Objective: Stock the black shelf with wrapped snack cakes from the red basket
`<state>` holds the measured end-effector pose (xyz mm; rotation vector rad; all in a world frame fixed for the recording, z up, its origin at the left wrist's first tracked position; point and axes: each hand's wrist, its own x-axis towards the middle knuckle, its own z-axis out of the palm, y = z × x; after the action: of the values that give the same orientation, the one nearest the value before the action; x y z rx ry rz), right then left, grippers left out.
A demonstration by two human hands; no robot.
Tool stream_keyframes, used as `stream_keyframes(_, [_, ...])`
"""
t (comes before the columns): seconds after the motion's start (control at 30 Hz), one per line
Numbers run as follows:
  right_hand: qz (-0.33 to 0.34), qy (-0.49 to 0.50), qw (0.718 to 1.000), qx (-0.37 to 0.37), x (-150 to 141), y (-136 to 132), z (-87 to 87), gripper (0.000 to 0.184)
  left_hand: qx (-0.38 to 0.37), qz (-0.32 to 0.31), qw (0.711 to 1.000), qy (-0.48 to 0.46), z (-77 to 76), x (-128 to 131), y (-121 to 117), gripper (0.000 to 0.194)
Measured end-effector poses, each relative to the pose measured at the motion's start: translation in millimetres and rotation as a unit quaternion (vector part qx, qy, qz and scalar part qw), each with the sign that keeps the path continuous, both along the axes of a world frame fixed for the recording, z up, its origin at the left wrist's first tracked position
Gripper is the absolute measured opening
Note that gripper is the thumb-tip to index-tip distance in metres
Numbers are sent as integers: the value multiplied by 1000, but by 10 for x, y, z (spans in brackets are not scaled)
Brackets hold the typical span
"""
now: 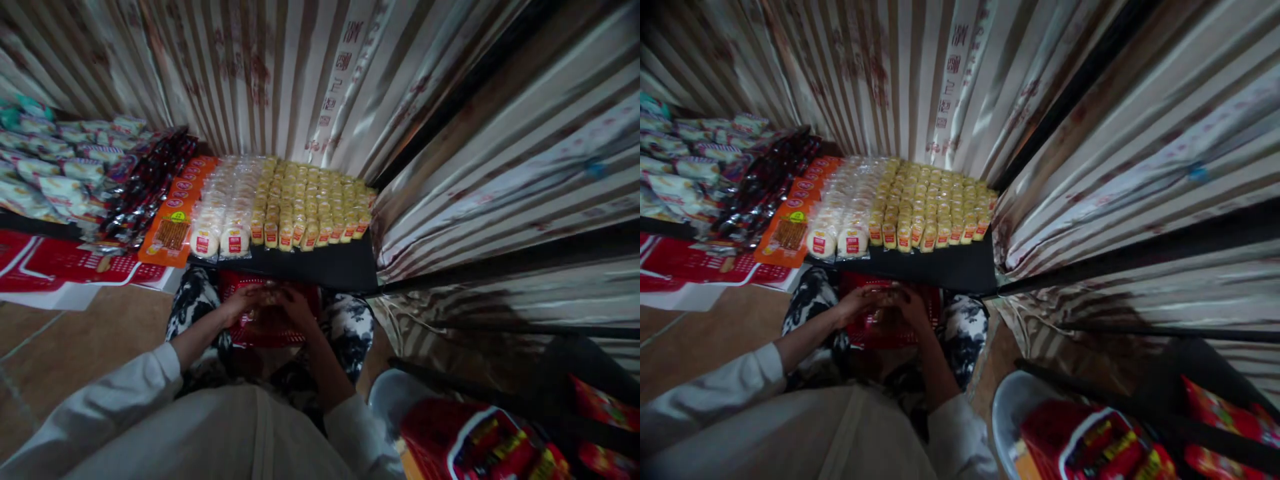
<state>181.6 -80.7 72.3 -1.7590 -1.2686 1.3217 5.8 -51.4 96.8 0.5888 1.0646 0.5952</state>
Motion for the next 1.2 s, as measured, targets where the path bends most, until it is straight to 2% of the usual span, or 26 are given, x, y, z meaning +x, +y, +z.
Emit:
stream_keyframes(0.17, [-49, 48, 998, 11, 24, -127, 190, 33, 16, -18, 999, -36, 326, 25, -56, 38])
stream_keyframes(0.27, [-73, 84, 994, 7, 35, -174, 299, 31, 43, -23, 999, -14, 436, 72, -65, 39])
stream_keyframes(0.37, [-107, 130, 986, 10, 65, -188, 416, 31, 67, -24, 997, 3, 524, 141, -55, 48])
stream_keyframes(0.47, [-138, 166, 976, 21, 127, -180, 561, 34, 58, -23, 998, -12, 588, 219, -40, 40])
stream_keyframes(0.53, [-133, 171, 975, 43, 188, -179, 677, 39, 30, -26, 999, -32, 616, 270, -25, 31])
stream_keyframes(0.7, [-66, 233, 966, 86, 372, -195, 919, 48, -29, -26, 996, -83, 705, 394, 57, 21])
stream_keyframes(0.8, [-58, 265, 958, 93, 464, -176, 946, 50, -52, -30, 996, -65, 798, 471, 135, 16])
stream_keyframes(0.9, [-99, 267, 953, 102, 532, -122, 902, 47, -38, -62, 996, -50, 893, 555, 213, 16])
stream_keyframes(1.0, [-143, 263, 948, 112, 592, -53, 859, 47, 18, -92, 994, -51, 948, 661, 291, 16])
stream_keyframes(1.07, [-163, 258, 946, 109, 634, -4, 848, 51, 62, -105, 992, -36, 953, 748, 353, 23])
stream_keyframes(1.2, [-201, 246, 942, 108, 708, 125, 847, 55, 156, -138, 977, 41, 972, 952, 500, 28])
